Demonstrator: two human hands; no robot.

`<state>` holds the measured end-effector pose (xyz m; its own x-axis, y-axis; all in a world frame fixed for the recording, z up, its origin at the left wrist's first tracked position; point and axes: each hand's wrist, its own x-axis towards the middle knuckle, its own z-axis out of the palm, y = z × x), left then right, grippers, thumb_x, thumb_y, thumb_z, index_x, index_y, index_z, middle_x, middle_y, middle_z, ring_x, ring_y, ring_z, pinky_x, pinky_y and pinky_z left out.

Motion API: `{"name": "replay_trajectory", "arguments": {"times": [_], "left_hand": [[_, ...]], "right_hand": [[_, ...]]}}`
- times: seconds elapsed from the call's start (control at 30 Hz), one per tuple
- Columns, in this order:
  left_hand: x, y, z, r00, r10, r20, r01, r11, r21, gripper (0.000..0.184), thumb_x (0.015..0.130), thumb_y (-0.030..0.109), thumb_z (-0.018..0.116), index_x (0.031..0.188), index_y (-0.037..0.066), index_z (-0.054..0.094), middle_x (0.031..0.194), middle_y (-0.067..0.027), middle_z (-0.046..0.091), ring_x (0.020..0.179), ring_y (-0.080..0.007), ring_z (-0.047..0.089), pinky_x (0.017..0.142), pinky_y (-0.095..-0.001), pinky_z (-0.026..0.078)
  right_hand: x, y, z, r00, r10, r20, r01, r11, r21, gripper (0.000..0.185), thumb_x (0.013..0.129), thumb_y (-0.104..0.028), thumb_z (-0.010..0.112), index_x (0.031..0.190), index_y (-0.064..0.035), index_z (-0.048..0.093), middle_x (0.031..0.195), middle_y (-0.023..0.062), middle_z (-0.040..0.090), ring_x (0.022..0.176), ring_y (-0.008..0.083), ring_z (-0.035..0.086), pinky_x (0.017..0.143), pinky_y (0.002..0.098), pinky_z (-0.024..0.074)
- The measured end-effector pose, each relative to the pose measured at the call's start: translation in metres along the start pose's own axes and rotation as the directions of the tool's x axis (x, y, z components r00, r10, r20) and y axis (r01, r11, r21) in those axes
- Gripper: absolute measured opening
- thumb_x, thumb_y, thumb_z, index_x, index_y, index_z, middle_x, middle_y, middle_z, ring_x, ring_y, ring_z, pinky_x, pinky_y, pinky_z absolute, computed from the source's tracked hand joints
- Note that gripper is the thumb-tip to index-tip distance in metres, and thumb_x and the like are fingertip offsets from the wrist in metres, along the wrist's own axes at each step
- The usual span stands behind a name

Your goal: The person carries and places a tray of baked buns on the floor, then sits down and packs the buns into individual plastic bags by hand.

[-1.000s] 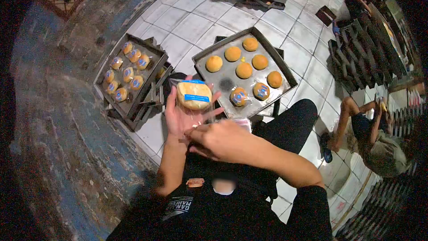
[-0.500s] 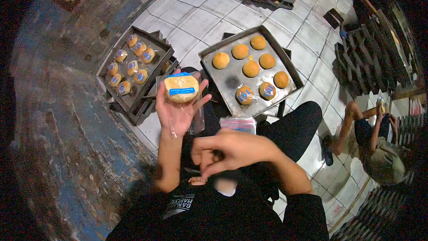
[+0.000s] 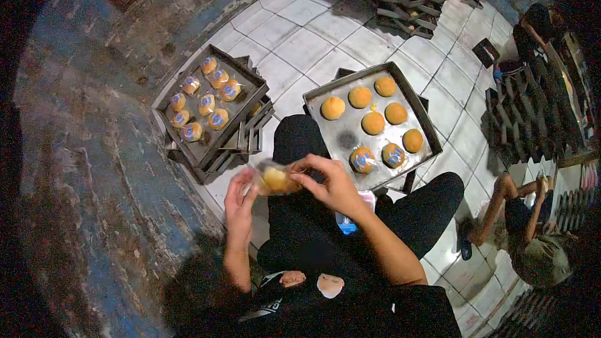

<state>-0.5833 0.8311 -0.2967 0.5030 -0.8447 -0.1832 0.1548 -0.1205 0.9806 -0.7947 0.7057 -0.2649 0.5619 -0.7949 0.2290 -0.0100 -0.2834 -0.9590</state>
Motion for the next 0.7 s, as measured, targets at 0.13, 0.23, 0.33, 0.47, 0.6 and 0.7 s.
{"name": "replay_trajectory", "arguments": {"times": [0.13, 0.23, 0.33, 0.47, 0.6, 0.7], "left_hand": [[0.006, 0.005, 0.004, 0.994, 0.032, 0.104, -0.042, 0.995, 0.090, 0.038, 0.096, 0.011, 0.076, 0.132, 0.004, 0.067, 0.124, -0.0045, 0.071, 0.113, -0.0160, 0.066, 0.097, -0.0304, 0.049], [0.014, 0.012, 0.009, 0.982, 0.116, 0.146, -0.152, 0.953, 0.262, 0.031, 0.096, 0.009, 0.076, 0.125, 0.000, 0.070, 0.115, -0.0044, 0.070, 0.104, -0.0126, 0.065, 0.089, -0.0278, 0.049], [0.021, 0.023, 0.013, 0.959, 0.210, 0.191, -0.270, 0.884, 0.383, 0.021, 0.096, 0.010, 0.076, 0.113, -0.001, 0.071, 0.102, -0.0018, 0.067, 0.093, -0.0098, 0.062, 0.081, -0.0264, 0.047], [0.012, 0.023, -0.004, 0.988, -0.003, 0.154, -0.019, 0.990, 0.138, 0.014, 0.098, 0.014, 0.075, 0.096, 0.003, 0.068, 0.086, 0.0050, 0.059, 0.084, -0.0061, 0.053, 0.075, -0.0236, 0.041], [0.013, 0.014, -0.008, 0.962, -0.189, 0.197, 0.167, 0.978, 0.125, 0.013, 0.102, 0.013, 0.070, 0.094, 0.004, 0.064, 0.082, 0.0071, 0.051, 0.078, -0.0039, 0.045, 0.071, -0.0230, 0.038], [0.012, 0.001, -0.017, 0.976, -0.097, 0.197, 0.073, 0.989, 0.126, 0.016, 0.102, 0.015, 0.071, 0.092, 0.005, 0.063, 0.081, 0.0074, 0.048, 0.077, -0.0040, 0.043, 0.070, -0.0231, 0.037]], "right_hand": [[-0.003, 0.003, -0.001, 0.988, 0.149, 0.039, -0.149, 0.989, 0.006, 0.018, 0.096, -0.014, 0.077, 0.105, 0.0006, 0.071, 0.098, 0.0116, 0.077, 0.093, 0.0235, 0.075, 0.086, 0.0342, 0.0578], [0.003, -0.002, -0.005, 0.996, 0.076, 0.040, -0.074, 0.996, -0.052, 0.018, 0.096, -0.014, 0.077, 0.106, 0.0008, 0.072, 0.101, 0.0106, 0.077, 0.095, 0.0186, 0.073, 0.086, 0.0330, 0.0571], [0.009, 0.004, -0.005, 0.998, -0.014, 0.066, 0.020, 0.996, -0.091, 0.018, 0.097, -0.013, 0.077, 0.107, 0.0015, 0.073, 0.102, 0.0100, 0.077, 0.094, 0.0154, 0.072, 0.085, 0.0320, 0.0573], [-0.008, -0.008, -0.018, 0.944, 0.331, -0.004, -0.323, 0.924, 0.203, 0.017, 0.097, -0.013, 0.077, 0.106, 0.0024, 0.076, 0.097, 0.0085, 0.078, 0.088, 0.0154, 0.073, 0.080, 0.0302, 0.0583], [-0.010, 0.000, -0.028, 0.844, 0.534, 0.055, -0.532, 0.819, 0.216, 0.016, 0.096, -0.012, 0.078, 0.103, 0.0032, 0.078, 0.095, 0.0074, 0.079, 0.085, 0.0141, 0.072, 0.078, 0.0291, 0.0575], [-0.016, 0.016, -0.022, 0.907, 0.420, -0.019, -0.418, 0.905, 0.076, 0.014, 0.095, -0.011, 0.078, 0.100, 0.0018, 0.080, 0.094, 0.0076, 0.080, 0.083, 0.0149, 0.073, 0.078, 0.0307, 0.0573]]}}
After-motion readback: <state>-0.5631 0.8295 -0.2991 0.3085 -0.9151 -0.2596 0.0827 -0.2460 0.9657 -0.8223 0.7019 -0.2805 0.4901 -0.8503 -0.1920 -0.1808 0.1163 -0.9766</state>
